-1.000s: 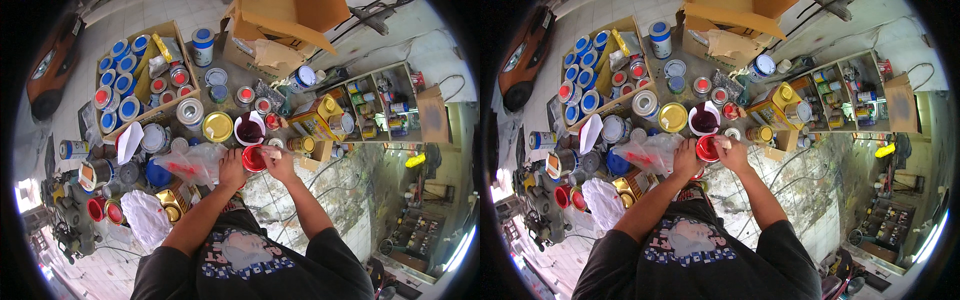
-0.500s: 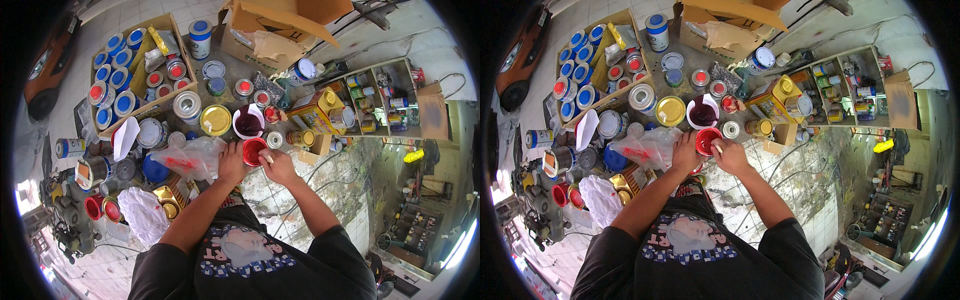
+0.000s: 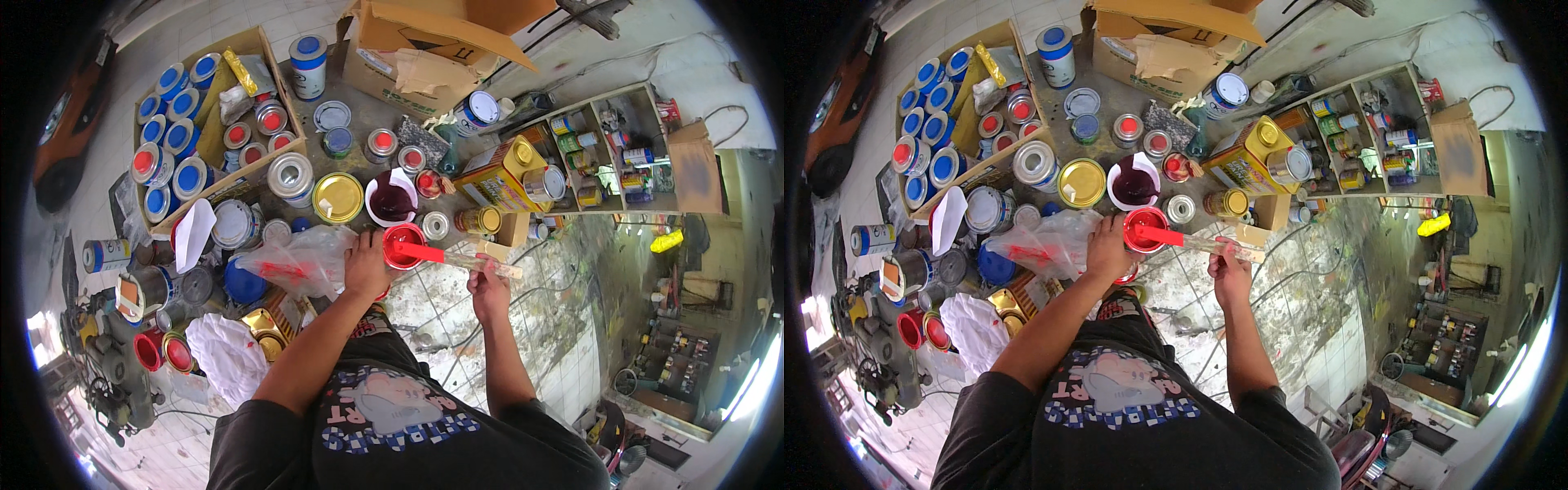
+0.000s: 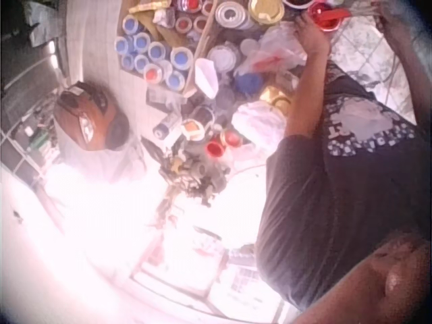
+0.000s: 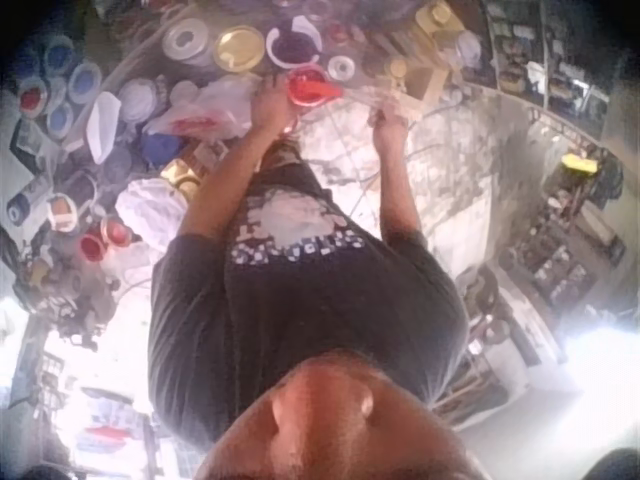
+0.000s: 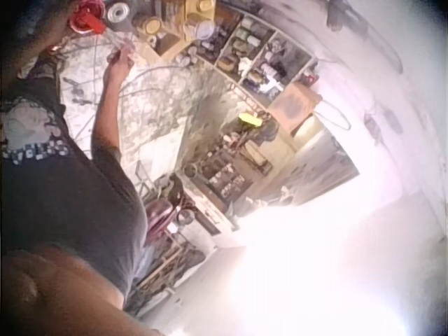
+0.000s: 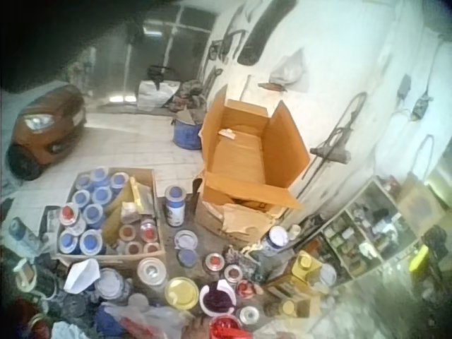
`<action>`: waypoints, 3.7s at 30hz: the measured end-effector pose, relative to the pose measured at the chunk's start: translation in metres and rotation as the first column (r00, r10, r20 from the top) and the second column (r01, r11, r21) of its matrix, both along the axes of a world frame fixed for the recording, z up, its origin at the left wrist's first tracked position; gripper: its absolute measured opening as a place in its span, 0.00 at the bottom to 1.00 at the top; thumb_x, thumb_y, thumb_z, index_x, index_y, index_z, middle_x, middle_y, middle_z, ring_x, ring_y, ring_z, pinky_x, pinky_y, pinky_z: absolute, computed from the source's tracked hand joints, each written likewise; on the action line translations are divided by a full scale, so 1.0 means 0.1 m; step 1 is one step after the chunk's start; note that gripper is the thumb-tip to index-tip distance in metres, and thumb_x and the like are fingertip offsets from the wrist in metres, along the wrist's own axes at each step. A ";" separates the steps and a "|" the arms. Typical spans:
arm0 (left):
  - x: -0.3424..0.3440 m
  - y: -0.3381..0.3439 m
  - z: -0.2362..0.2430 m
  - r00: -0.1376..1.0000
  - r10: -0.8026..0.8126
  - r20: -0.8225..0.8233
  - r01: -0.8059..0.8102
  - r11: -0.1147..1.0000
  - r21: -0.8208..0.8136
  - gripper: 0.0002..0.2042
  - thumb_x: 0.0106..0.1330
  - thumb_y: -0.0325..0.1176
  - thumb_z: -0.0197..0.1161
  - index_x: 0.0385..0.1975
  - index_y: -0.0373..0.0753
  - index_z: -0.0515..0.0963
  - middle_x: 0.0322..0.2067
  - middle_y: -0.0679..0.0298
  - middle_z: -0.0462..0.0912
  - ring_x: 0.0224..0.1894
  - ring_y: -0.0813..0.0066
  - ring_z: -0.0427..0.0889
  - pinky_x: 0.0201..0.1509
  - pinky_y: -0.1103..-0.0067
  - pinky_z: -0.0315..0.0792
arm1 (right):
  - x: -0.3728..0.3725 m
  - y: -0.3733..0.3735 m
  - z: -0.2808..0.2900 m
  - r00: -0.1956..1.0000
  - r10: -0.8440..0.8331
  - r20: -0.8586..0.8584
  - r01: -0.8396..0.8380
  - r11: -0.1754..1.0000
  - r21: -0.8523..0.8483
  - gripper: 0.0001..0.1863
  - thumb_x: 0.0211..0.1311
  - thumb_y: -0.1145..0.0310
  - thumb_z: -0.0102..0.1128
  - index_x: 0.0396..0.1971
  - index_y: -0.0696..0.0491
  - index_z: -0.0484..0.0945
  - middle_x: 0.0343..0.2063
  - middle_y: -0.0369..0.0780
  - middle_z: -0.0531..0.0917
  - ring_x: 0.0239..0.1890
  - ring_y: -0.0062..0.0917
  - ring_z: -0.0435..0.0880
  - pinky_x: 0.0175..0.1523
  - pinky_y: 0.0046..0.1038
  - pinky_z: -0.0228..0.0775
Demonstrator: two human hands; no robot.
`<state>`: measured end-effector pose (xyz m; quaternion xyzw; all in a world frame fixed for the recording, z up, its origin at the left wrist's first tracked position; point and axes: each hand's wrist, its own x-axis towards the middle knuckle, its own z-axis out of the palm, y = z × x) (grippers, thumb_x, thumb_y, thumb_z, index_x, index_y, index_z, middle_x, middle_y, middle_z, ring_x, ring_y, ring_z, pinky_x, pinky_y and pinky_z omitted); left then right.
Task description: The person mixes red paint in a small container using a stir stick, then pours the paint into a spray gun cup. They wipe the cup with a cloth and walk to a car with its hood masked off. The person then spray paints the car hood red.
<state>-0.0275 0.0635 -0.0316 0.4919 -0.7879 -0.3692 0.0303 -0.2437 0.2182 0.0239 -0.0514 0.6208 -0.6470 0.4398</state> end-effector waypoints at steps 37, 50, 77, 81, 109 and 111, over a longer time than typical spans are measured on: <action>0.00 -0.05 -0.22 0.997 -0.052 0.055 0.055 0.996 -0.072 0.46 0.40 0.47 0.87 0.61 0.43 0.68 0.56 0.57 0.76 0.62 0.51 0.76 0.59 0.55 0.73 | 0.52 -0.81 -0.21 0.251 0.638 -0.728 -0.389 0.755 0.527 0.11 0.70 0.59 0.65 0.44 0.47 0.88 0.31 0.44 0.89 0.32 0.44 0.89 0.38 0.40 0.81; 0.00 -0.04 -0.10 0.997 -0.050 0.054 0.053 0.997 -0.052 0.45 0.40 0.47 0.86 0.58 0.40 0.68 0.56 0.53 0.76 0.61 0.49 0.78 0.59 0.55 0.75 | 0.39 -0.75 -0.49 0.173 0.558 -0.812 -0.392 0.795 0.463 0.11 0.73 0.59 0.62 0.44 0.45 0.89 0.28 0.43 0.89 0.23 0.36 0.87 0.27 0.38 0.74; 0.02 -0.12 0.03 0.986 -0.092 0.142 0.096 0.995 -0.021 0.44 0.43 0.50 0.85 0.58 0.40 0.69 0.57 0.54 0.76 0.62 0.50 0.78 0.63 0.56 0.71 | 0.30 -0.82 -0.58 0.144 0.608 -0.781 -0.276 0.783 0.558 0.11 0.73 0.61 0.60 0.42 0.50 0.88 0.25 0.47 0.87 0.25 0.40 0.87 0.31 0.38 0.77; 0.01 -0.11 0.03 0.986 -0.099 0.137 0.101 0.995 -0.005 0.43 0.44 0.50 0.85 0.58 0.40 0.69 0.57 0.54 0.76 0.62 0.50 0.78 0.63 0.55 0.71 | 0.38 -0.82 -0.56 0.227 0.540 -0.810 -0.300 0.830 0.469 0.12 0.74 0.62 0.58 0.40 0.52 0.88 0.24 0.47 0.87 0.27 0.42 0.88 0.32 0.40 0.78; 1.94 -0.34 2.42 0.734 -0.230 -0.638 0.416 0.896 0.156 0.20 0.60 0.44 0.77 0.40 0.31 0.85 0.38 0.49 0.88 0.41 0.52 0.90 0.45 0.65 0.82 | 0.39 -0.55 -0.69 0.908 0.303 -0.289 -0.259 0.949 0.180 0.21 0.75 0.64 0.65 0.62 0.55 0.73 0.34 0.36 0.86 0.29 0.12 0.79 0.30 0.15 0.64; 3.04 -0.23 2.47 0.632 0.000 -0.775 0.012 1.000 0.010 0.11 0.63 0.30 0.75 0.40 0.32 0.83 0.35 0.57 0.87 0.40 0.65 0.88 0.43 0.73 0.80 | 0.49 -0.57 -0.62 0.949 0.233 -0.212 -0.213 0.970 0.114 0.24 0.74 0.63 0.67 0.64 0.55 0.73 0.33 0.35 0.86 0.28 0.11 0.76 0.29 0.16 0.63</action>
